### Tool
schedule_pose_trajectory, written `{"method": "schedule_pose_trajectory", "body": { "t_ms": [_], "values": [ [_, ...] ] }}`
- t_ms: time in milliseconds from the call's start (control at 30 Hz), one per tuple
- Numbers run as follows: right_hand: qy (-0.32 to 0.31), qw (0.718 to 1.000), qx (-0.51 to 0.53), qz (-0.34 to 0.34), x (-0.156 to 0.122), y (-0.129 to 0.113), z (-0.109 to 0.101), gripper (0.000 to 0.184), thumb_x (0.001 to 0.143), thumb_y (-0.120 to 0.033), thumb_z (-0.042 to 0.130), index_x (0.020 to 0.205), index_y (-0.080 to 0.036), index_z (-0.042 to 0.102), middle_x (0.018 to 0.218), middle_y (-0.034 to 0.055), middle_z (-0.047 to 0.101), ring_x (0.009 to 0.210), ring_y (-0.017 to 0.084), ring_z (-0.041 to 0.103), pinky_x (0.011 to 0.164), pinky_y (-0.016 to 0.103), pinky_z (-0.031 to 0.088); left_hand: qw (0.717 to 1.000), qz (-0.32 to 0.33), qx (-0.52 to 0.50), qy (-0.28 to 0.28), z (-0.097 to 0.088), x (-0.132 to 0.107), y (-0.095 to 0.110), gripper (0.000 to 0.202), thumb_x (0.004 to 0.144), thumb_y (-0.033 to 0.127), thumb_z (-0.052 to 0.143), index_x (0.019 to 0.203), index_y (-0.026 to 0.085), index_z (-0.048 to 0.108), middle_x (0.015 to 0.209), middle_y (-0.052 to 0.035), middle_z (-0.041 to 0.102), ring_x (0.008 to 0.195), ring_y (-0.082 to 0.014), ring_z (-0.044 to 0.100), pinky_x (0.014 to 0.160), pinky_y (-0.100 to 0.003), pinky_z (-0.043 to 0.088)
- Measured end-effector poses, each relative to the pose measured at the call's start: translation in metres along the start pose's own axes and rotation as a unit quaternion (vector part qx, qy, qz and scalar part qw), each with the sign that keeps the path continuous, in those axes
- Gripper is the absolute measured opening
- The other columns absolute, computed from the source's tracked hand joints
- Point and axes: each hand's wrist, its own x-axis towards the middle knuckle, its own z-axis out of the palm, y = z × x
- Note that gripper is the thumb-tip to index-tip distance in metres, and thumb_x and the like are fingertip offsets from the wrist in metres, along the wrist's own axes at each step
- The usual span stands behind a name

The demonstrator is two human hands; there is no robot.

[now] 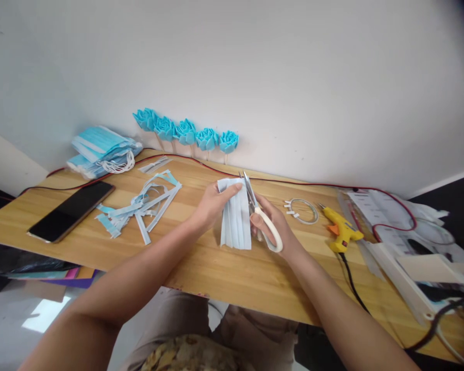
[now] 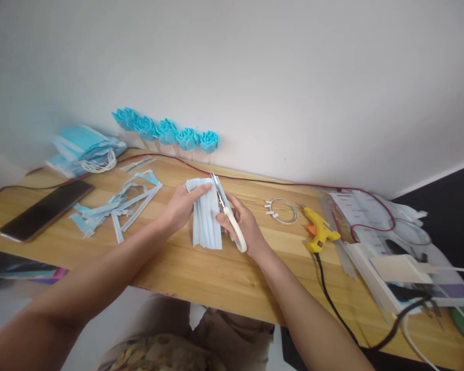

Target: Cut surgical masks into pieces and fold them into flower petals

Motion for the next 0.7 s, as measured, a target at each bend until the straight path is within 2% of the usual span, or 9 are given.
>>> {"method": "schedule_pose_trajectory", "body": {
  "t_ms": [267,500,700],
  "values": [
    [-0.013,0.999,-0.033,-0.026,0.000,-0.009,0.001,0.077,0.075,-0.072,0.061,0.131,-0.020,0.052,0.072,-0.0012,0.052,0.054,0.011,0.045,0.047,0.025,0.039,1.000,0.007,0.009,0.005,-0.001,0.001,-0.001,0.031,0.065,0.040,0.078,0.068,0.015,0.059,0.064,0.0007,0.059,0.058,-0.0114,0.052,0.059,-0.025,0.042],
    [-0.002,0.996,-0.069,-0.065,0.002,-0.010,0.002,0.072,0.078,-0.072,0.057,0.130,-0.021,0.055,0.073,0.0020,0.055,0.065,0.017,0.052,0.056,0.028,0.045,0.999,0.017,0.026,0.008,0.000,0.000,0.000,0.032,0.064,0.040,0.077,0.067,0.015,0.058,0.063,0.0012,0.057,0.058,-0.0109,0.049,0.059,-0.025,0.041],
    [-0.006,0.998,-0.038,-0.041,0.002,-0.005,0.000,0.077,0.076,-0.071,0.061,0.134,-0.021,0.051,0.071,-0.0002,0.054,0.053,0.012,0.044,0.046,0.025,0.039,1.000,0.013,0.028,0.003,0.000,-0.001,0.000,0.031,0.065,0.040,0.076,0.068,0.015,0.059,0.064,0.0008,0.058,0.059,-0.0113,0.050,0.060,-0.026,0.042]
  ]
}}
